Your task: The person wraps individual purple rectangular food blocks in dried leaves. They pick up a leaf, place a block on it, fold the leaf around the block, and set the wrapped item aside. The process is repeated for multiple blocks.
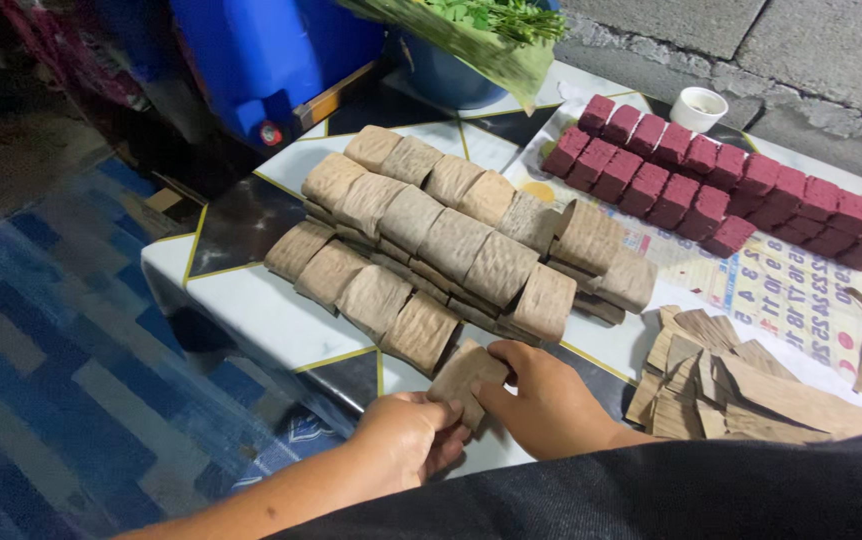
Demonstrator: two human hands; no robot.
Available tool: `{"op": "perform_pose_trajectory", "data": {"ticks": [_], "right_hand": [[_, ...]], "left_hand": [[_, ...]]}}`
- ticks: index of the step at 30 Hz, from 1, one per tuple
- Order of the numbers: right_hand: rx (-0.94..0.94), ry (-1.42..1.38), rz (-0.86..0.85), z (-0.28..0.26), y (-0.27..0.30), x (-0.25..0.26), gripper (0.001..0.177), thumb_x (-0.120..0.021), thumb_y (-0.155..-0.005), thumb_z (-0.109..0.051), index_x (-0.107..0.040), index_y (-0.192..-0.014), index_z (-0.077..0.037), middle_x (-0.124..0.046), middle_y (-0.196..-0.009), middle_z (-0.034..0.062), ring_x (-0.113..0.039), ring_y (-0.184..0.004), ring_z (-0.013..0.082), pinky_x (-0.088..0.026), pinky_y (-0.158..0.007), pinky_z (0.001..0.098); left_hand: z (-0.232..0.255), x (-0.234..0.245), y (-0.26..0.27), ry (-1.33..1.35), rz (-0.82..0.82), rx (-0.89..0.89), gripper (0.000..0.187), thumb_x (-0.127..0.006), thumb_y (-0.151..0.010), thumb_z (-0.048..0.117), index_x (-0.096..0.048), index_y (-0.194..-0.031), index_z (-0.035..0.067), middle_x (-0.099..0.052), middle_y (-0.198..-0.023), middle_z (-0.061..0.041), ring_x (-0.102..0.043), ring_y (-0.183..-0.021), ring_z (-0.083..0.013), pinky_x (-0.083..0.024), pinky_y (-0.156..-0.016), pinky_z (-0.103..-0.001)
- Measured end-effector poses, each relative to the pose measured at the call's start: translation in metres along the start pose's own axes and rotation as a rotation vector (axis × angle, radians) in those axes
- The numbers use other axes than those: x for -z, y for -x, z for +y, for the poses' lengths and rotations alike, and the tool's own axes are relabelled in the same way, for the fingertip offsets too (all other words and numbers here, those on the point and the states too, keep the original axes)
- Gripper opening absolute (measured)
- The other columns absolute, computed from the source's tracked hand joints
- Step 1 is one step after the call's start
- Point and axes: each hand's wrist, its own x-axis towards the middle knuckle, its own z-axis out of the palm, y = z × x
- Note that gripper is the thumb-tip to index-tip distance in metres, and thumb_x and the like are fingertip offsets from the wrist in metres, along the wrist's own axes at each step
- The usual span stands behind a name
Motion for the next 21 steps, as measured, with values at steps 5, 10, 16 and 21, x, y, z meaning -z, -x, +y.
{"op": "perform_pose_trajectory", "data": {"ticks": [5, 10, 16, 21], "right_hand": [[0.173, -0.02, 0.035, 0.013, -0.007, -0.01, 0.064, -0.074, -0.081, -0.032, -0.056, -0.135, -0.003, -0.072, -0.115, 0.0216, -0.069, -0.112, 0.0351, -0.054, -0.094, 0.04], [0.443, 0.168, 0.192, 0.025, 0.009, -0.015, 0.065, -0.078, -0.079, -0.031, -0.058, -0.134, -0.004, -0.058, -0.139, 0.022, -0.054, -0.124, 0.0414, -0.044, -0.103, 0.0466], [0.545, 0.329, 0.084, 0.025, 0.015, -0.012, 0.058, -0.078, -0.078, -0.03, -0.062, -0.131, -0.012, -0.053, -0.142, 0.0154, -0.048, -0.127, 0.0393, -0.042, -0.104, 0.0478], [0.537, 0.449, 0.031, 0.021, 0.008, -0.009, 0.064, -0.075, -0.08, -0.032, -0.059, -0.141, -0.017, -0.049, -0.15, 0.0124, -0.044, -0.13, 0.0371, -0.04, -0.102, 0.052]], "left_hand": [[0.009, -0.007, -0.009, -0.01, 0.074, -0.101, 0.01, -0.065, -0.09, 0.002, -0.068, -0.099, -0.001, -0.067, -0.077, -0.008, -0.061, -0.059, -0.0174, -0.054, -0.052, -0.03], [0.013, -0.009, 0.003, -0.128, 0.11, -0.144, 0.011, -0.07, -0.09, 0.003, -0.065, -0.098, -0.003, -0.068, -0.076, -0.012, -0.062, -0.057, -0.0187, -0.05, -0.05, -0.031], [0.017, -0.012, 0.007, -0.159, 0.093, -0.136, 0.014, -0.07, -0.09, 0.006, -0.061, -0.1, 0.005, -0.068, -0.087, -0.011, -0.066, -0.071, -0.0226, -0.053, -0.061, -0.036], [0.014, -0.017, -0.004, -0.16, 0.088, -0.174, 0.019, -0.07, -0.089, 0.005, -0.067, -0.107, 0.003, -0.071, -0.091, -0.009, -0.067, -0.08, -0.0216, -0.052, -0.068, -0.036]]}}
